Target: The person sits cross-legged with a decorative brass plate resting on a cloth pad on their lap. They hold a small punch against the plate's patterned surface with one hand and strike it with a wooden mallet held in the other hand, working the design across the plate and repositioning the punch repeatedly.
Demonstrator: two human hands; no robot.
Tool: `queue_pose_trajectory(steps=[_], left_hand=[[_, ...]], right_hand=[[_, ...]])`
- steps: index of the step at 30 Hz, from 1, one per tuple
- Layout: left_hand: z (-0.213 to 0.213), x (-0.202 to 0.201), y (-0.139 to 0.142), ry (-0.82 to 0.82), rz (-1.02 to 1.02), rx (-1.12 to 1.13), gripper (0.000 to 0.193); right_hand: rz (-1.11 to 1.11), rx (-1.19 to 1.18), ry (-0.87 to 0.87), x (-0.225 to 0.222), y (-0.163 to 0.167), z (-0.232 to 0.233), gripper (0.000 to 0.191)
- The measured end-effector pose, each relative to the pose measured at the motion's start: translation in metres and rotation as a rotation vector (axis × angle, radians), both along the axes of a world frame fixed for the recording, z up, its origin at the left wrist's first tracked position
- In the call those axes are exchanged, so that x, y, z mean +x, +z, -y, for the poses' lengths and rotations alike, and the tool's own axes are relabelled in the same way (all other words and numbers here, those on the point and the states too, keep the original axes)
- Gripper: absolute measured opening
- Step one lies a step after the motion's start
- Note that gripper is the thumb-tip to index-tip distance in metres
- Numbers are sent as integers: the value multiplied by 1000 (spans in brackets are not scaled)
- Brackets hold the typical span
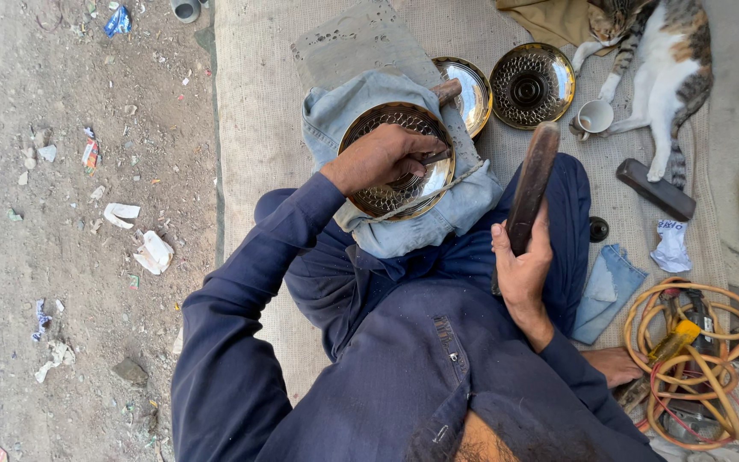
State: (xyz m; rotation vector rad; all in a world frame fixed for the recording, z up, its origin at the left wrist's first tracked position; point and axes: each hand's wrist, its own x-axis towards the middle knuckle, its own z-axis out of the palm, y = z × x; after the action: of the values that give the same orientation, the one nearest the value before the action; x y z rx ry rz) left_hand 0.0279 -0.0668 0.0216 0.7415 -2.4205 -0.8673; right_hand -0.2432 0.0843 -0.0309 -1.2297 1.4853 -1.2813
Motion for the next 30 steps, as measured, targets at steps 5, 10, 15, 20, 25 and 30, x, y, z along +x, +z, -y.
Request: queue_pose_trajectory(steps=[5,10,15,20,25,30], left_hand=[[-8,0,0,120,72,38,46],[-24,5,-1,270,-76,3,43],[-42,4,-8,521,-231,-38,47],[-63,-10,-15,837,-347,79,44],[-76,-29,-18,1080,-476,20,39],[-86,-44,-20,1295,-509,-50,35]], right_hand=[[-284,-125,148,-11,6,17,69],[-471,-192,313,-20,30,45,71],[-990,-234,475,-18,80,82,72],[-936,-437,580,7,121,112,63],[-1164,-608,641,27,156,123,64],[-1165,-868,665,44,175,121,61]])
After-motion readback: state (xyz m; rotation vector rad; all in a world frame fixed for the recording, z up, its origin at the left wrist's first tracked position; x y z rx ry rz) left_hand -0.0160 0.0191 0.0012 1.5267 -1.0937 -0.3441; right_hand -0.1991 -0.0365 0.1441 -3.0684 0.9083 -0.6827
